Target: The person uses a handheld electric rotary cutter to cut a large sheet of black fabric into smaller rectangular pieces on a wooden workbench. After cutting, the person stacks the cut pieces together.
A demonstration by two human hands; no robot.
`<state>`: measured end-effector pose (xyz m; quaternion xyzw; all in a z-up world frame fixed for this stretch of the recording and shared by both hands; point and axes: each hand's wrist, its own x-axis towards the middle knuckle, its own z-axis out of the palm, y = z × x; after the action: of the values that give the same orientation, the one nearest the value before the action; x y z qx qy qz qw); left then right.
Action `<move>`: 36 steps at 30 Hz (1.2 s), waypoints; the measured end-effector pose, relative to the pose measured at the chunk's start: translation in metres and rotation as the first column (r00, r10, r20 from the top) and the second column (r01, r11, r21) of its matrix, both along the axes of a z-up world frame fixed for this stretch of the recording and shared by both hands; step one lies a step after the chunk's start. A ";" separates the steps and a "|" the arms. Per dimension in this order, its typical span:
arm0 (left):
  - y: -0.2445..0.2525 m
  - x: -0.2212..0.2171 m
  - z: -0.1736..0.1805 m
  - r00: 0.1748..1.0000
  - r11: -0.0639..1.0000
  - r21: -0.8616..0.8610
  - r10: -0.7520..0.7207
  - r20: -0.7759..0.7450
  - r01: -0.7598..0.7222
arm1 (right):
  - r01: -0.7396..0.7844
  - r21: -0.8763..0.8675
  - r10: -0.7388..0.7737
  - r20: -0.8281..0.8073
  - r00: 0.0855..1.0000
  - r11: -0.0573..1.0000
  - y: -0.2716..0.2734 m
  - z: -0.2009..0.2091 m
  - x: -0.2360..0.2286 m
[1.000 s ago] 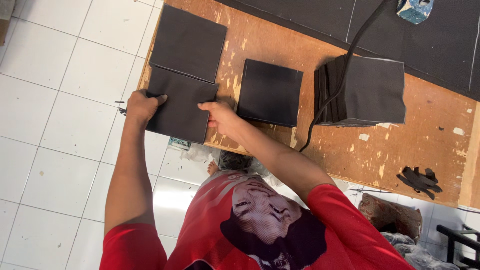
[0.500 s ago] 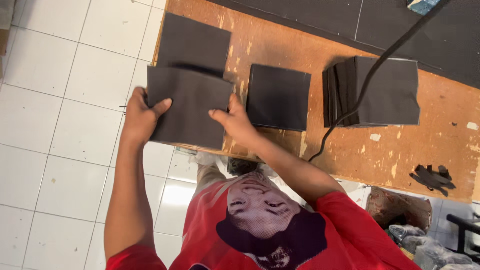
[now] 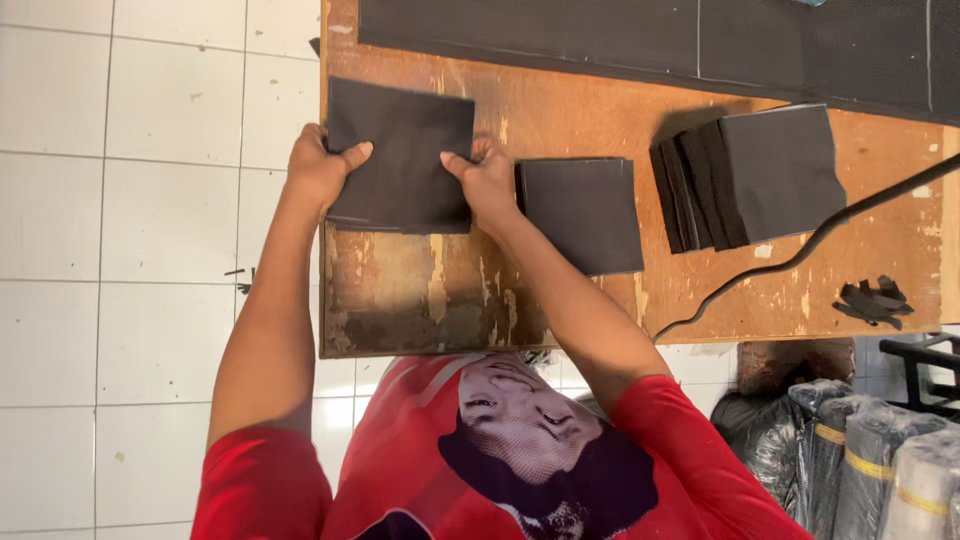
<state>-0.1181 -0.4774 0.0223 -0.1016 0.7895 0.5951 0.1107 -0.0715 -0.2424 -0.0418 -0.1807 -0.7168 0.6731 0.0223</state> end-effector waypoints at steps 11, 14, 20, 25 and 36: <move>-0.005 0.021 0.011 0.998 0.923 -0.383 -0.052 -0.025 0.038 | -0.123 0.173 0.090 0.185 0.979 0.977 -0.007 0.045 0.011; -0.002 0.016 0.017 0.986 0.954 -0.290 -0.024 0.163 0.071 | -0.076 -0.091 0.095 0.240 0.966 0.993 -0.009 0.053 0.004; 0.009 0.005 0.022 0.970 0.969 -0.242 0.006 0.242 0.055 | 0.017 -0.447 0.174 0.383 0.907 0.894 -0.004 0.046 -0.015; 0.011 0.004 0.024 0.909 0.998 0.022 0.052 0.413 -0.067 | 0.010 -0.415 0.166 0.384 0.908 0.910 -0.013 0.037 -0.013; 0.059 0.050 0.062 0.962 0.953 0.301 -0.064 0.267 -0.020 | -0.113 -0.433 0.198 0.156 0.968 0.894 0.039 0.072 0.032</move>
<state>-0.0679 -0.4185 0.0841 -0.1557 0.6679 0.6873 0.2394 -0.0399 -0.2032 0.0304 -0.1886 -0.5656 0.7902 -0.1418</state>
